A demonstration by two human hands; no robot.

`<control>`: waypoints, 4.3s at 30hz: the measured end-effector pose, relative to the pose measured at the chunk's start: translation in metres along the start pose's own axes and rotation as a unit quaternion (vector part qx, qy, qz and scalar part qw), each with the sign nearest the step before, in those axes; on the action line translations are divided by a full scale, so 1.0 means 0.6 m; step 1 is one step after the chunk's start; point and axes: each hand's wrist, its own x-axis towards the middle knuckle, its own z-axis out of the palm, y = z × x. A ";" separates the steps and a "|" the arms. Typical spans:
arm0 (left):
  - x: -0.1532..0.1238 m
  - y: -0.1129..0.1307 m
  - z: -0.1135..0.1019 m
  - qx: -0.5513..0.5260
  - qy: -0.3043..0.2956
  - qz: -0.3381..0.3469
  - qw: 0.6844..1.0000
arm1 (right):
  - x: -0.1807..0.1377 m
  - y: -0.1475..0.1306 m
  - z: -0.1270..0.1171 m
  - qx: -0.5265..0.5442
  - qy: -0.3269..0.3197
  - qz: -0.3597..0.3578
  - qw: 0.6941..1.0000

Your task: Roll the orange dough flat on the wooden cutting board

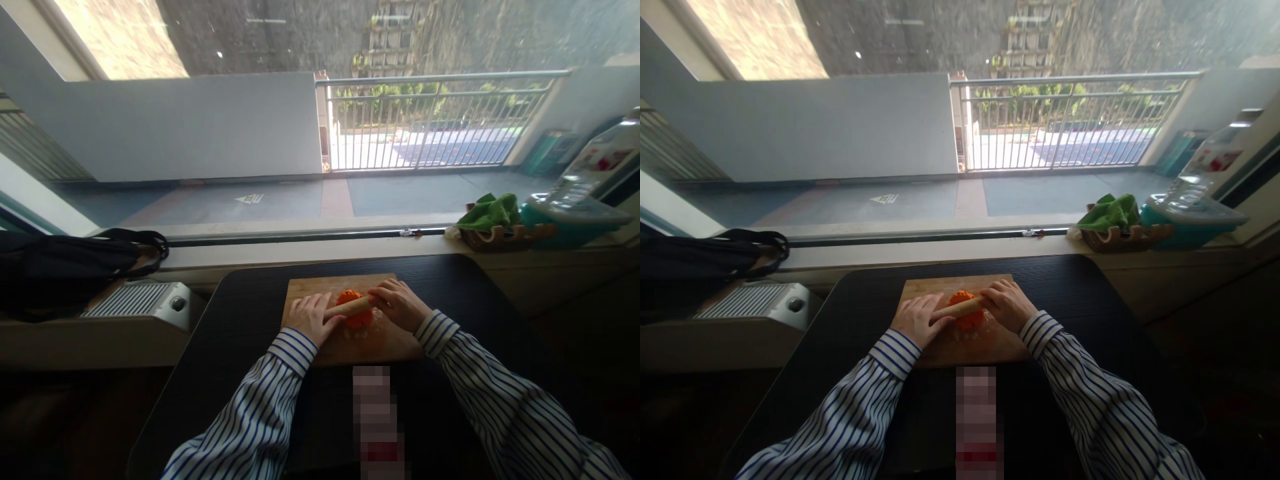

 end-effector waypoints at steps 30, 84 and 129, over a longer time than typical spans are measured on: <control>-0.025 -0.007 -0.055 -0.023 -0.095 0.064 0.993 | -0.052 -0.010 -0.011 0.013 0.007 -0.040 0.999; 0.056 -0.023 0.029 0.098 0.059 0.055 0.992 | -0.007 -0.010 0.025 -0.127 0.012 0.107 0.986; 0.023 -0.032 0.042 0.075 0.050 0.157 0.983 | -0.024 -0.018 0.040 -0.122 0.001 0.107 0.987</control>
